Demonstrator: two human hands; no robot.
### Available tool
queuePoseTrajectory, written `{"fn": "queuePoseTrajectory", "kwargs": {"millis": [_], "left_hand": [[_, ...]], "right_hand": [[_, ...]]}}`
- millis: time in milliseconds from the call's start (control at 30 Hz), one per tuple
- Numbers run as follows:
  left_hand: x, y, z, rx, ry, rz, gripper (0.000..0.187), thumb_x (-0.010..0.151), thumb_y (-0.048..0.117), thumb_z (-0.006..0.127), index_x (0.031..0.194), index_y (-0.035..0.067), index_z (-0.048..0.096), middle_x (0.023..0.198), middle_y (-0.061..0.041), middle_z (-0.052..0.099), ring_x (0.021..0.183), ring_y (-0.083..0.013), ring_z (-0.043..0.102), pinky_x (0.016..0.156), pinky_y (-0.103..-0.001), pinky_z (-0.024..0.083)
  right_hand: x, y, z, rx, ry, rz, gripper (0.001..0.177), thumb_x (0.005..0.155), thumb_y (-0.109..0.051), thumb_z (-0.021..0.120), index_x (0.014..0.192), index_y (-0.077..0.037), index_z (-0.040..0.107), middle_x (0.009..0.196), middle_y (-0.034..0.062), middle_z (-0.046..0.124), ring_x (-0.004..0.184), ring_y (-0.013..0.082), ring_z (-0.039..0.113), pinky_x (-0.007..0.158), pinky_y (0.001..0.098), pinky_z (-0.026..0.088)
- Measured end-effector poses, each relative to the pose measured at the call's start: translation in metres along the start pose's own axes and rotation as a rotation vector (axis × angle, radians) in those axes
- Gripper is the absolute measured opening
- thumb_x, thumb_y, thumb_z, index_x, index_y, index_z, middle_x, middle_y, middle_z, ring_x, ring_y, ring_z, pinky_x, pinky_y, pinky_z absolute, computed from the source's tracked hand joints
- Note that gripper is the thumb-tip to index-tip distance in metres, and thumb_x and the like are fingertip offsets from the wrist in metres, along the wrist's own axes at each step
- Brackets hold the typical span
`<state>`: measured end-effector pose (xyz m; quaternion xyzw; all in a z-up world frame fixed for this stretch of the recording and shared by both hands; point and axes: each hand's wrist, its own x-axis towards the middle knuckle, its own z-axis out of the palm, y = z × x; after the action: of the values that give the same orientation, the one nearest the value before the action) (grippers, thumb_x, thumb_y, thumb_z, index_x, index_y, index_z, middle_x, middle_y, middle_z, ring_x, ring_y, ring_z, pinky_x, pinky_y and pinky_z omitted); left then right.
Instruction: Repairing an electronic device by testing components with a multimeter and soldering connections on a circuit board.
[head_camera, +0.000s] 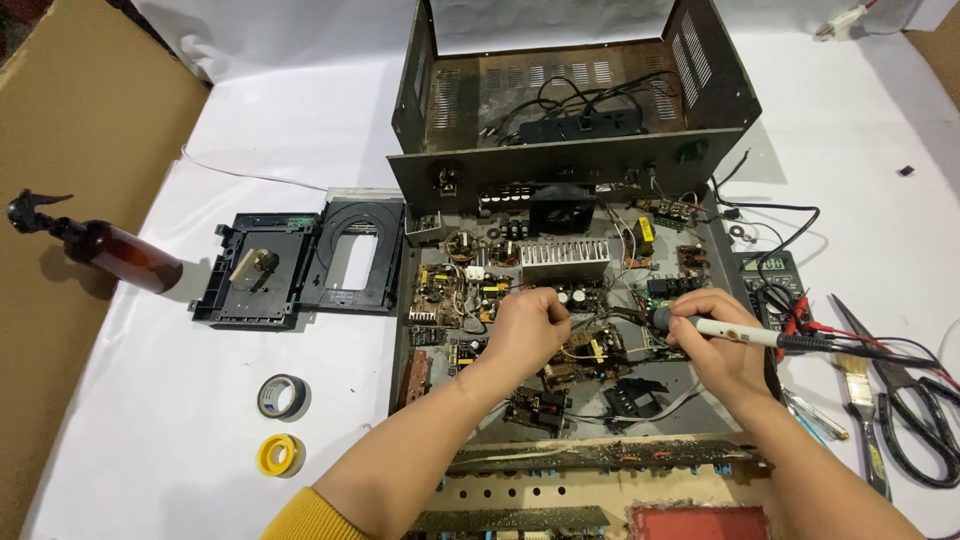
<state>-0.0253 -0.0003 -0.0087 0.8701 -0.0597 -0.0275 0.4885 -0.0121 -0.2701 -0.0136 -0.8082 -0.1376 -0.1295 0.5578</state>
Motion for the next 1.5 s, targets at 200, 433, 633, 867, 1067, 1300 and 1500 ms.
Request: {"fn": "queuePoseTrajectory", "kwargs": {"millis": [200, 433, 633, 867, 1067, 1300, 1500], "left_hand": [[-0.001, 0.002, -0.001, -0.007, 0.003, -0.014, 0.007, 0.090, 0.001, 0.068, 0.083, 0.001, 0.066, 0.079, -0.016, 0.070, 0.081, -0.0315, 0.072, 0.064, -0.039, 0.061], [-0.003, 0.012, -0.008, -0.014, 0.012, -0.025, 0.003, 0.089, 0.000, 0.068, 0.087, -0.002, 0.068, 0.082, -0.018, 0.071, 0.081, -0.0315, 0.072, 0.064, -0.039, 0.061], [-0.008, 0.028, -0.018, -0.062, 0.067, -0.066, 0.002, 0.088, 0.001, 0.069, 0.088, 0.000, 0.071, 0.084, -0.017, 0.073, 0.081, -0.0288, 0.072, 0.063, -0.037, 0.060], [0.000, 0.025, -0.010, -0.036, 0.084, -0.042, 0.004, 0.089, 0.001, 0.067, 0.086, 0.001, 0.069, 0.082, -0.015, 0.071, 0.080, -0.0275, 0.071, 0.063, -0.036, 0.060], [0.003, 0.028, -0.006, -0.046, 0.102, -0.009, 0.003, 0.090, 0.000, 0.067, 0.088, -0.001, 0.069, 0.083, -0.017, 0.070, 0.082, -0.0310, 0.071, 0.064, -0.039, 0.060], [0.011, 0.008, 0.006, 0.004, 0.104, 0.031, 0.007, 0.089, -0.001, 0.067, 0.082, 0.002, 0.066, 0.077, -0.014, 0.067, 0.077, -0.0291, 0.070, 0.063, -0.038, 0.059], [0.010, 0.007, 0.003, 0.071, 0.114, 0.055, 0.013, 0.090, -0.001, 0.067, 0.078, 0.003, 0.063, 0.074, -0.011, 0.065, 0.073, -0.0262, 0.069, 0.061, -0.035, 0.058]], "right_hand": [[0.001, -0.002, -0.001, 0.003, -0.022, 0.015, 0.004, 0.092, -0.001, 0.072, 0.093, 0.002, 0.074, 0.098, 0.0197, 0.073, 0.101, 0.0355, 0.072, 0.089, 0.0492, 0.055], [0.004, -0.022, 0.000, -0.044, -0.047, 0.031, 0.005, 0.088, 0.001, 0.074, 0.092, 0.004, 0.073, 0.097, 0.0204, 0.074, 0.100, 0.0354, 0.072, 0.091, 0.0492, 0.055], [0.012, -0.018, -0.008, -0.106, -0.059, 0.021, 0.010, 0.085, -0.004, 0.079, 0.093, 0.000, 0.074, 0.099, 0.0178, 0.076, 0.102, 0.0337, 0.072, 0.094, 0.0485, 0.054], [0.021, -0.015, -0.005, -0.083, -0.007, -0.023, 0.009, 0.089, -0.006, 0.079, 0.093, 0.000, 0.074, 0.097, 0.0173, 0.076, 0.099, 0.0329, 0.072, 0.093, 0.0470, 0.055], [0.026, -0.021, 0.003, -0.057, -0.032, -0.033, 0.004, 0.090, -0.002, 0.076, 0.094, -0.001, 0.076, 0.096, 0.0152, 0.076, 0.098, 0.0319, 0.072, 0.092, 0.0461, 0.055], [0.026, -0.011, 0.006, -0.084, -0.034, -0.051, 0.005, 0.089, 0.002, 0.075, 0.093, -0.001, 0.074, 0.095, 0.0152, 0.076, 0.098, 0.0317, 0.073, 0.091, 0.0460, 0.056], [0.025, -0.005, 0.012, -0.078, -0.025, -0.062, 0.008, 0.087, -0.002, 0.080, 0.093, -0.002, 0.075, 0.095, 0.0153, 0.076, 0.098, 0.0312, 0.073, 0.091, 0.0452, 0.056]]}}
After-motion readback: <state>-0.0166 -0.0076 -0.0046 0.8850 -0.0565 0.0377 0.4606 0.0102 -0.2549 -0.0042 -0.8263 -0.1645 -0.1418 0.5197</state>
